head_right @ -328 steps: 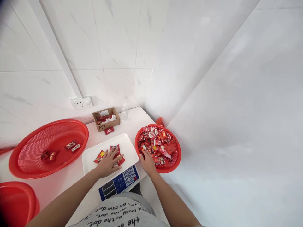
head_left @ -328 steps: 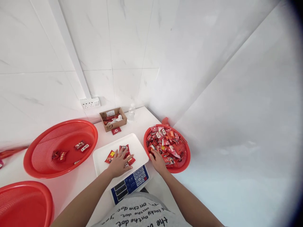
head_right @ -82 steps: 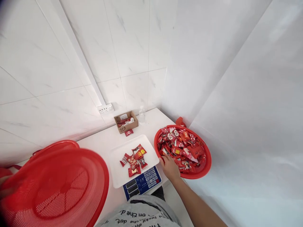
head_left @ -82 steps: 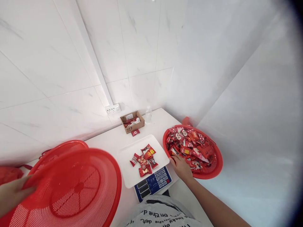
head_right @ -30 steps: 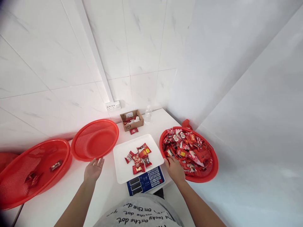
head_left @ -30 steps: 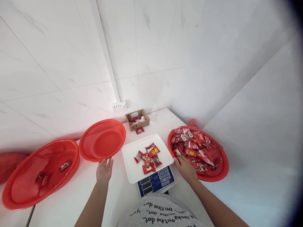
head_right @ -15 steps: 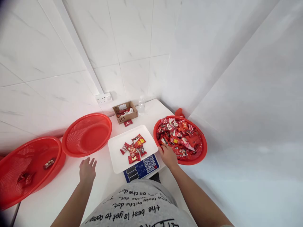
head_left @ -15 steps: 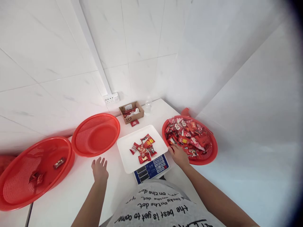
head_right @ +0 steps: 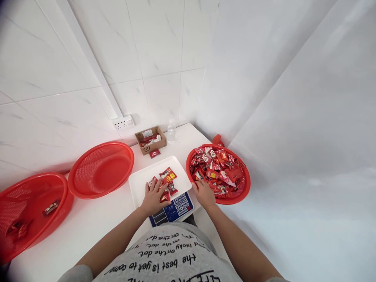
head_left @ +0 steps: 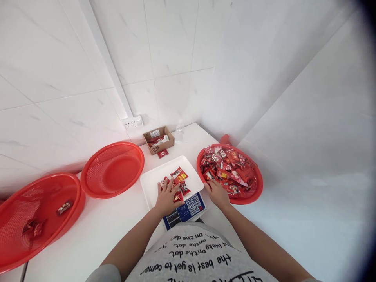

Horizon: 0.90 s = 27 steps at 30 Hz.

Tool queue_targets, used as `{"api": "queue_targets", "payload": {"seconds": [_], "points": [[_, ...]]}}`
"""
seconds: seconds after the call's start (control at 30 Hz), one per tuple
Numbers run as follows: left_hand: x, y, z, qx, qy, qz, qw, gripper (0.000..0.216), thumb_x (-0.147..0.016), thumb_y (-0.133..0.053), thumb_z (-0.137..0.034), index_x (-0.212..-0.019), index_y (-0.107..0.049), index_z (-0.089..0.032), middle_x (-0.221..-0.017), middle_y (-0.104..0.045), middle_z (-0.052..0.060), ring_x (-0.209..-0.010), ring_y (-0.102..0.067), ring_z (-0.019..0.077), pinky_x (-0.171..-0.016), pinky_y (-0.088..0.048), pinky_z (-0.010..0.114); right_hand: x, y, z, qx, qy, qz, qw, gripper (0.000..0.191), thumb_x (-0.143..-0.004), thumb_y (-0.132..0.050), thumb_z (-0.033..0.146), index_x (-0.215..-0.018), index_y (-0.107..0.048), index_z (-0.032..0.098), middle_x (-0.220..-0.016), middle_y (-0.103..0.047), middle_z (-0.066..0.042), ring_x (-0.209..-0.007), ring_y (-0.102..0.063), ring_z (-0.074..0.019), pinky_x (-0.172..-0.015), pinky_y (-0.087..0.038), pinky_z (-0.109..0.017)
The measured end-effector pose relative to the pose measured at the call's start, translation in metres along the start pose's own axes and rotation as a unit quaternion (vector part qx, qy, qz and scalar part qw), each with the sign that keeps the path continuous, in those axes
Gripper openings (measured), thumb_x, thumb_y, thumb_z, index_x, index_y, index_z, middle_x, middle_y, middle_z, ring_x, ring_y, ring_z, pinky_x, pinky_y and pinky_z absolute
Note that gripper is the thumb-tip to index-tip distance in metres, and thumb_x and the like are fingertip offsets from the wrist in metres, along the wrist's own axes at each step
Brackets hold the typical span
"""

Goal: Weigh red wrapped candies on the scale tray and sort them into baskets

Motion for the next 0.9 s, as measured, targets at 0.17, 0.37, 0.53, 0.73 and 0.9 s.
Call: {"api": "queue_targets", "payload": {"seconds": [0.17, 0.37, 0.53, 0.73, 0.9], "points": [[-0.005, 0.007, 0.007, -0.026, -0.028, -0.032, 0.999, 0.061, -0.076, -0.048, -0.057, -0.132, -0.037, -0.034, -0.145, -0.029, 0.009, -0.125, -0.032, 0.0331, -0.099, -0.020, 0.053, 0.000, 0.001, 0.001, -0.009, 0.004, 0.001, 1.000, 0.046, -0.090, -0.026, 0.043, -0.111, -0.059, 0.018, -0.125, -0.053, -0.007, -0.116, -0.044, -0.0205, -0.093, -0.036, -0.031], [-0.003, 0.008, 0.021, 0.009, -0.022, -0.025, 0.999, 0.046, -0.079, -0.051, -0.046, -0.124, -0.048, -0.034, -0.135, -0.042, 0.009, -0.113, -0.042, 0.0300, -0.090, -0.035, 0.045, 0.000, 0.001, 0.000, -0.003, -0.003, 0.008, 1.000, 0.047, -0.090, -0.026, 0.043, -0.111, -0.059, 0.018, -0.124, -0.053, -0.008, -0.116, -0.044, -0.0212, -0.092, -0.037, -0.031], [0.005, 0.009, 0.020, 0.033, -0.020, -0.026, 0.999, 0.043, -0.080, -0.052, -0.026, -0.122, -0.049, -0.029, -0.135, -0.041, 0.009, -0.117, -0.039, 0.0291, -0.092, -0.036, 0.046, 0.001, 0.001, 0.000, -0.004, -0.005, 0.004, 1.000, 0.046, -0.090, -0.025, 0.044, -0.111, -0.058, 0.019, -0.126, -0.052, -0.007, -0.114, -0.046, -0.0213, -0.087, -0.039, -0.031], [0.005, 0.030, 0.043, 0.219, 0.037, -0.106, 0.969, 0.043, -0.071, -0.053, -0.011, -0.111, -0.056, -0.025, -0.123, -0.052, 0.007, -0.111, -0.047, 0.0222, -0.097, -0.036, 0.040, 0.001, 0.000, -0.001, -0.006, -0.003, -0.001, 1.000, 0.046, -0.090, -0.025, 0.045, -0.110, -0.058, 0.020, -0.124, -0.053, -0.007, -0.112, -0.049, -0.0210, -0.087, -0.039, -0.031], [0.015, 0.068, 0.093, 0.278, 0.141, -0.225, 0.923, 0.033, -0.074, -0.053, -0.021, -0.107, -0.056, -0.023, -0.105, -0.060, 0.007, -0.098, -0.055, 0.0216, -0.090, -0.041, 0.038, 0.001, -0.001, -0.001, -0.011, -0.016, 0.016, 1.000, 0.046, -0.090, -0.024, 0.046, -0.113, -0.056, 0.021, -0.128, -0.050, -0.006, -0.111, -0.050, -0.0205, -0.082, -0.042, -0.030]]}}
Point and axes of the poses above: each hand's wrist, its own x-axis away from the middle knuckle, its own y-axis out of the back of the hand, z = x × y, the point moved 7 cm from there along -x, towards the middle knuckle
